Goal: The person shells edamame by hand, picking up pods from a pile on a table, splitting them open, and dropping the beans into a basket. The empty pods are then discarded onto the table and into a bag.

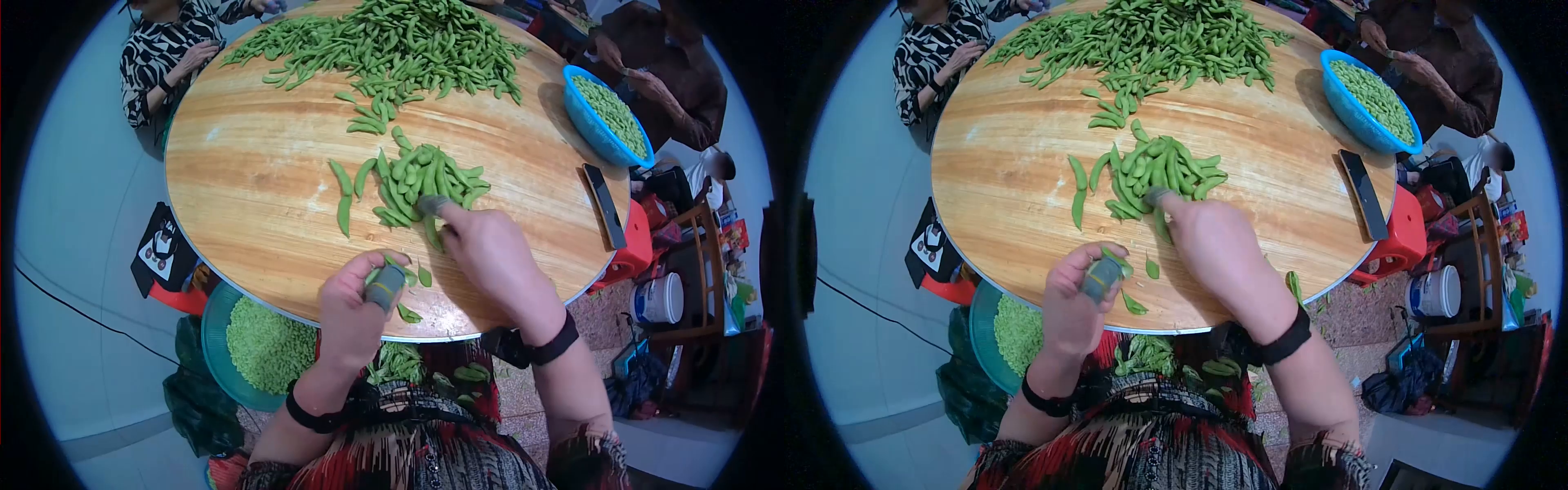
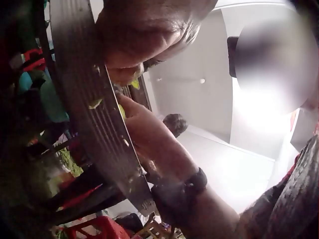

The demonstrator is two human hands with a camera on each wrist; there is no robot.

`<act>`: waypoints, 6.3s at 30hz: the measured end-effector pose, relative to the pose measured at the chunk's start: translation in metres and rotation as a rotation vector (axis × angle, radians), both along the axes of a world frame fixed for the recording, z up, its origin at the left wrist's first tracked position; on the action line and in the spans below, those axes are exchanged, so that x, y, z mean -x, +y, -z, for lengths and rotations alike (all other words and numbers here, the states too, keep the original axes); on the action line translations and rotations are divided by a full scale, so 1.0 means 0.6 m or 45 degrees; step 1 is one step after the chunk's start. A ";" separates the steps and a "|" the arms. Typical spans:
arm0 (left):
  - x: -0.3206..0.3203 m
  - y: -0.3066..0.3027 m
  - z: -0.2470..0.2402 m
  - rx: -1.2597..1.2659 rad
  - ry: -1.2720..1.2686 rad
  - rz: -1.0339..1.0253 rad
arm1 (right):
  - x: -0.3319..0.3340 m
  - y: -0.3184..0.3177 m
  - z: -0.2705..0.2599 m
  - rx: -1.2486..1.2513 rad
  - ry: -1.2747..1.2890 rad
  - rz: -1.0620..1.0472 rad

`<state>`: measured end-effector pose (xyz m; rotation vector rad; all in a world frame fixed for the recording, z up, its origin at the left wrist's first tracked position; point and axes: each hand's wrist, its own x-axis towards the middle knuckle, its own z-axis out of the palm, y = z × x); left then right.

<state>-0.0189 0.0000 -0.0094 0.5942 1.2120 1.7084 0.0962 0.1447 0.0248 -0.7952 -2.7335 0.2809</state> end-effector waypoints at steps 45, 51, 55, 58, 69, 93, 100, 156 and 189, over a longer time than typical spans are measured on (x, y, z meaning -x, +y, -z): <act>-0.021 0.034 -0.040 0.013 0.225 -0.100 | -0.029 -0.069 -0.006 2.222 0.912 0.203; -0.006 0.031 -0.026 0.071 1.138 -0.207 | -0.010 -0.053 -0.015 1.247 0.712 0.282; -0.017 0.021 -0.062 0.068 1.287 -0.059 | -0.006 -0.058 -0.032 1.163 0.778 0.147; -0.005 0.014 -0.058 -0.032 1.010 0.141 | -0.003 -0.061 -0.023 1.416 0.910 -0.003; 0.004 0.005 -0.045 -0.084 1.147 0.126 | -0.007 -0.063 0.003 1.527 0.769 0.011; 0.009 0.011 -0.014 -0.148 0.212 -0.054 | -0.013 -0.105 0.004 2.172 0.850 0.043; 0.002 0.008 0.001 -0.073 0.514 -0.124 | -0.025 -0.092 0.009 2.037 0.624 -0.114; 0.001 0.014 -0.022 -0.114 -0.181 -0.080 | -0.048 -0.090 -0.034 1.987 0.477 -0.102; 0.023 0.049 -0.011 -0.210 -0.512 0.121 | -0.005 -0.056 -0.008 1.782 0.653 0.222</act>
